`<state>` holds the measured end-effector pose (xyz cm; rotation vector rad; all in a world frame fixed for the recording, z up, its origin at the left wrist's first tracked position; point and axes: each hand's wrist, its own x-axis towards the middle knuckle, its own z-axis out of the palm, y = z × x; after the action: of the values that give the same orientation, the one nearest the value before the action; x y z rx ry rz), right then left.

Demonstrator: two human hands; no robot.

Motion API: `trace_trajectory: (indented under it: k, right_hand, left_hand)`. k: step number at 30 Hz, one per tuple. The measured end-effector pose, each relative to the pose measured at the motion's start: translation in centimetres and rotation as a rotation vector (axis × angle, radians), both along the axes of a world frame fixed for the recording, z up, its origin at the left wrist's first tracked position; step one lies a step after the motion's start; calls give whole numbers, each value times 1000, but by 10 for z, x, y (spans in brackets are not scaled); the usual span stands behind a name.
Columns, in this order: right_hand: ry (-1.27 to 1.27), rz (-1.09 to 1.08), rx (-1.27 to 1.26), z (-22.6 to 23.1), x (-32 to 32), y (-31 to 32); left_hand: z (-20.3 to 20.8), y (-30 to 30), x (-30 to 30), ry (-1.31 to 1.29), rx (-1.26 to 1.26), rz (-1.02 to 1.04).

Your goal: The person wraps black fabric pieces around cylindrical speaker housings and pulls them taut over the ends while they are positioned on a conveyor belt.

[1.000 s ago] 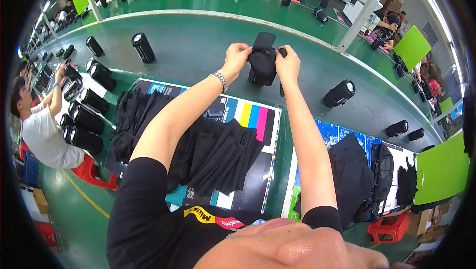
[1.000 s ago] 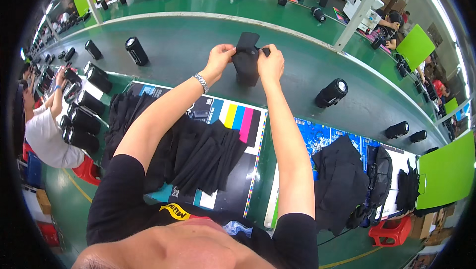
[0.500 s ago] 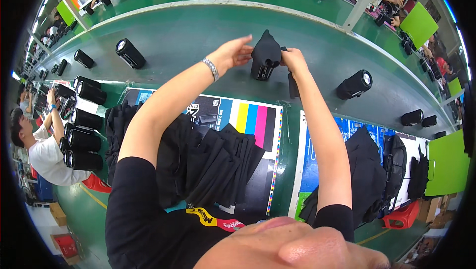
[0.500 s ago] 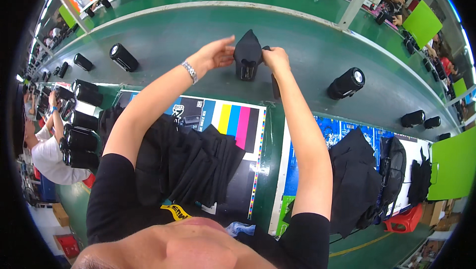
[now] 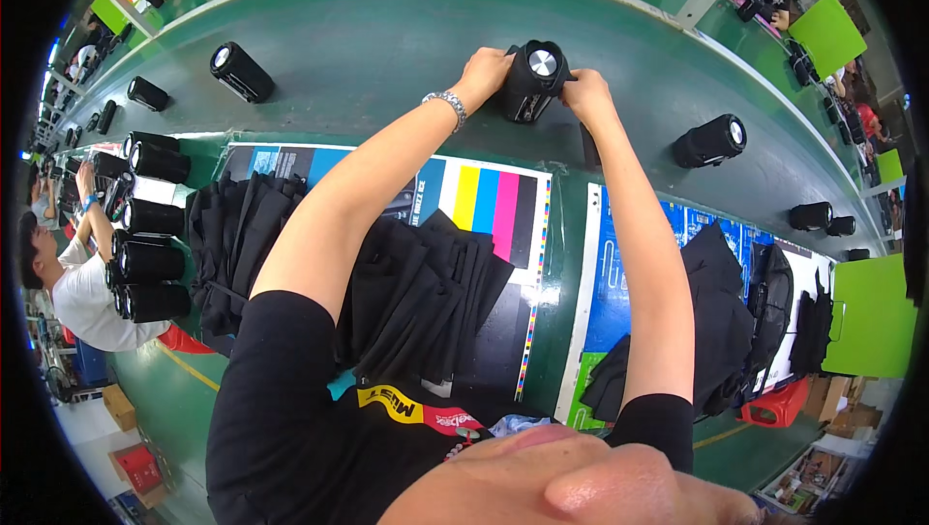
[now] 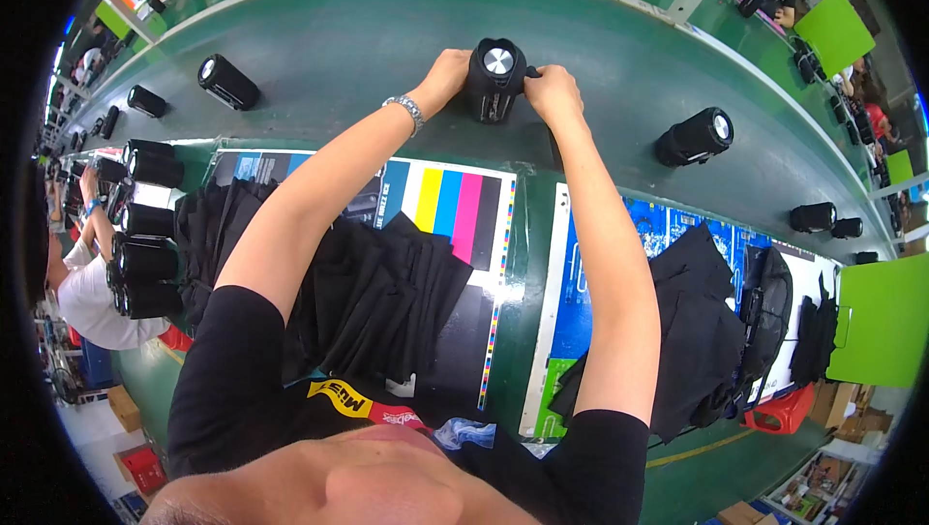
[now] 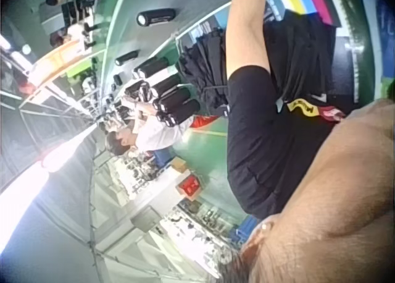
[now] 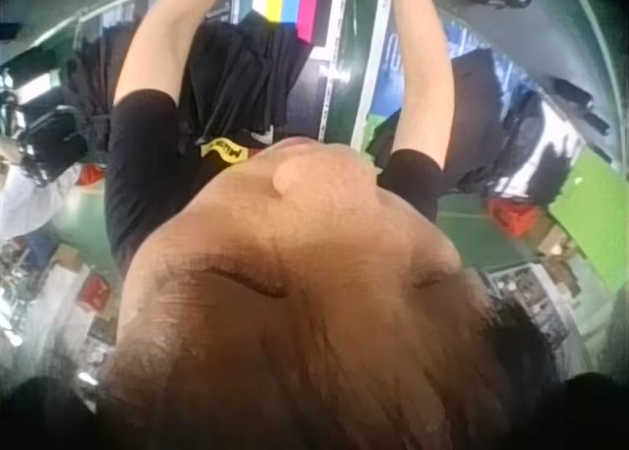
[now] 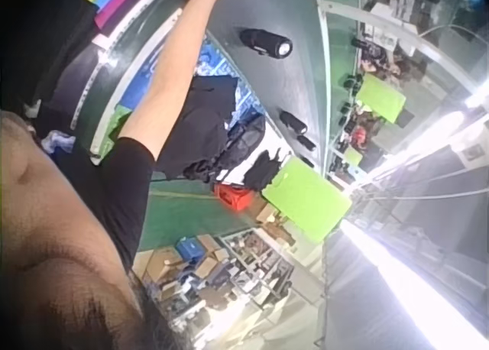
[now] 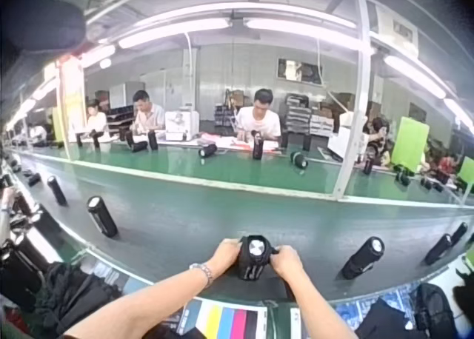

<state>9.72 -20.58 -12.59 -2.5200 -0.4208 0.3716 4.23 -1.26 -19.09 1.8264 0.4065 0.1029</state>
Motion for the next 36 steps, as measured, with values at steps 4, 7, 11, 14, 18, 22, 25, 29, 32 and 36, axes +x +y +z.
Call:
trace_trajectory:
  k: [4, 7, 11, 14, 18, 22, 25, 29, 32, 36]
  right_hand:
    - [-46, 93, 34, 26, -41, 50]
    - [-50, -101, -163, -2, -23, -33]
    - [-112, -38, -177, 8, -34, -8]
    - [-141, -21, -122, 9, -33, -2]
    - [-274, 11, -147, 8, -38, 1]
    - [-468, 74, -196, 9, -36, -20]
    - [-545, -74, 22, 23, -58, -23]
    - [205, -290, 795, 33, -92, -34]
    - [692, -117, 1263, 48, -121, -7]
    - [378, -72, 1320, 60, -115, 1]
  left_hand:
    - [-50, 83, -3, -461, 584, 132]
    - [-30, -43, 6, -398, 843, 18]
    - [-8, -18, -20, -388, 883, 57]
    - [20, -14, -25, -423, 1006, 129]
    - [77, -25, -36, -459, 120, 335]
    - [144, -75, -66, -585, 1064, -215]
    - [147, -57, -79, -508, 987, -174]
    - [145, -33, -102, -176, 110, 37]
    - [138, -41, -130, -354, -510, 186]
    - [139, -44, -147, -278, -271, -1]
